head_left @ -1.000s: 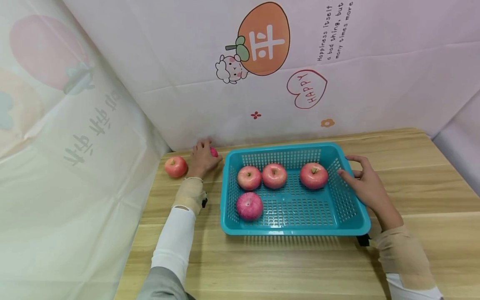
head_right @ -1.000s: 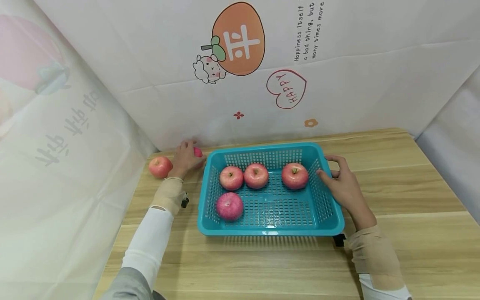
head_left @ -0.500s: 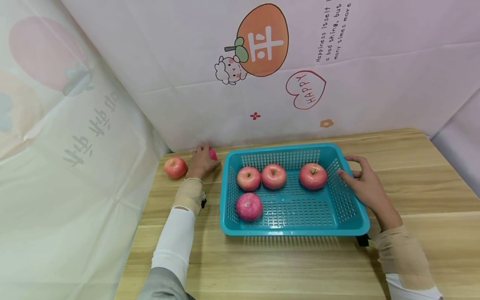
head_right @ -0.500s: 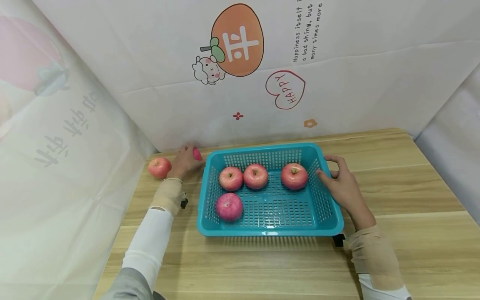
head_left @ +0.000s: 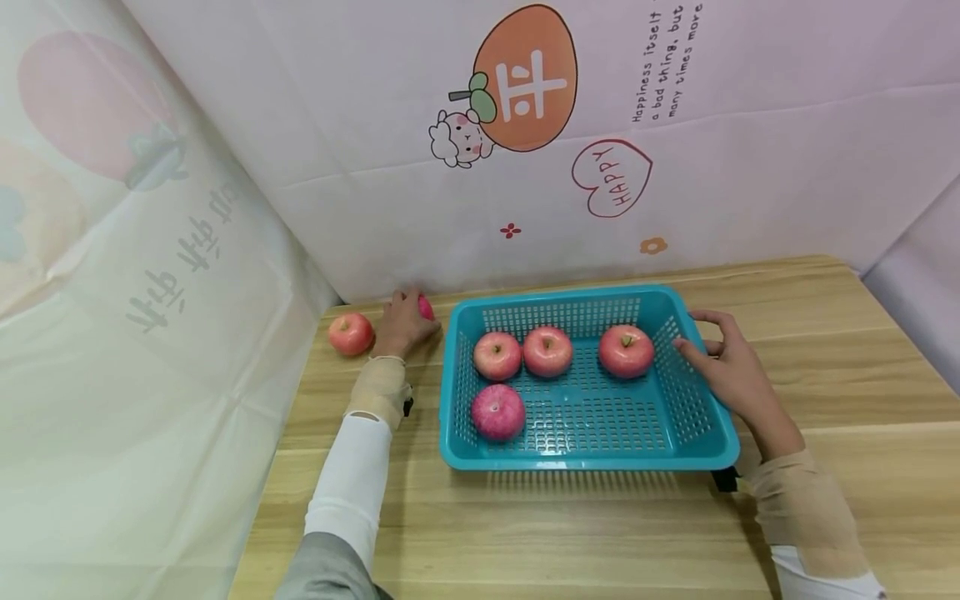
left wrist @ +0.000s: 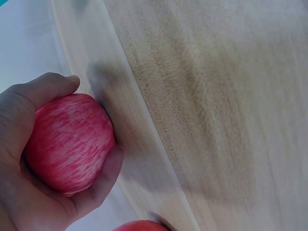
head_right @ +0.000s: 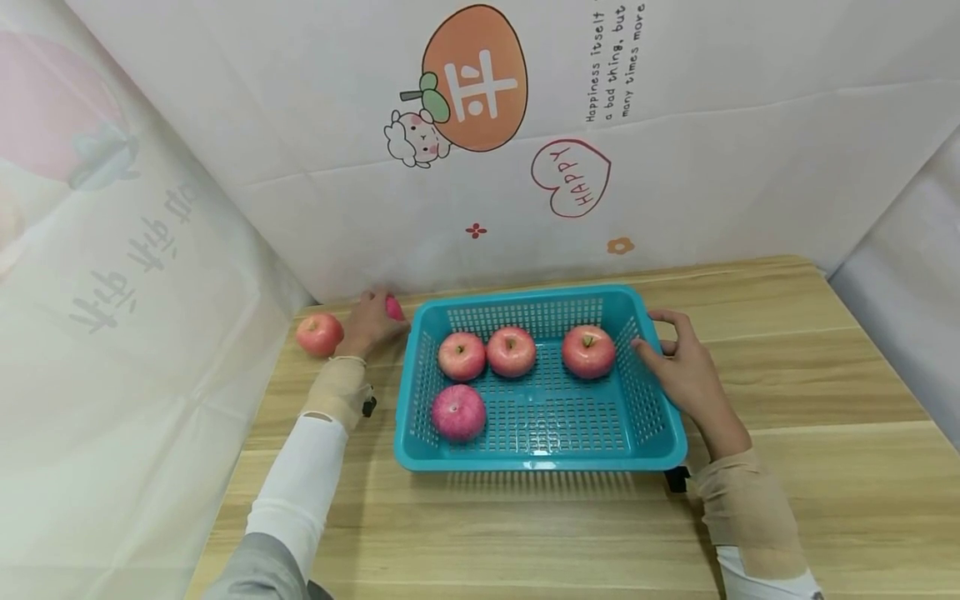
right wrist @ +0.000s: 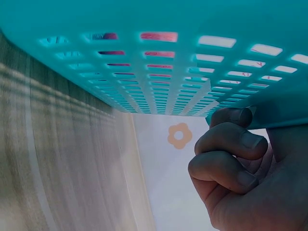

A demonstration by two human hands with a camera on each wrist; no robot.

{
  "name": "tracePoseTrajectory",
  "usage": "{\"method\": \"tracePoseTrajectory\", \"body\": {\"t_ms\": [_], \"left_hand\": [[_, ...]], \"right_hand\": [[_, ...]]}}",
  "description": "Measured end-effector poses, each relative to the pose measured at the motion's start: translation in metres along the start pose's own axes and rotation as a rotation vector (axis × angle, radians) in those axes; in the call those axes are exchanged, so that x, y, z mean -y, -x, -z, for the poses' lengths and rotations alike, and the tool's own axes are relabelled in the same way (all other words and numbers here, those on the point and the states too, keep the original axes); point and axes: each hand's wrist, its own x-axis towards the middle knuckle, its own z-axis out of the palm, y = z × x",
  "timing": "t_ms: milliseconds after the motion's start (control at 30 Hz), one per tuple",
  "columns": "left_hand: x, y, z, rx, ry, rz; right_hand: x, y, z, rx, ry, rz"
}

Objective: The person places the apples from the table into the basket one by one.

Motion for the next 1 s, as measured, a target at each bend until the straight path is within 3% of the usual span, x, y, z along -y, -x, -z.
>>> {"method": "tracePoseTrajectory", "body": {"t_ms": [300,700,1000], "left_hand": [[0.0013,-0.0041,-0.0011,0.012,-0.012,0.017],[0.0022,-0.0022,-0.0019,-0.012,0.000,-0.008],[0.0002,0.0001,0.0067,-0.015,-0.036,-0.020]], "right_hand": [[0.0014,0.0006,0.0003,-0.003,0.005,0.000],[0.0016,0.0006,0.0004,0.003,0.016,-0.002],[0.0016,0.0003,0.0003,0.007,0.010,-0.010]]}}
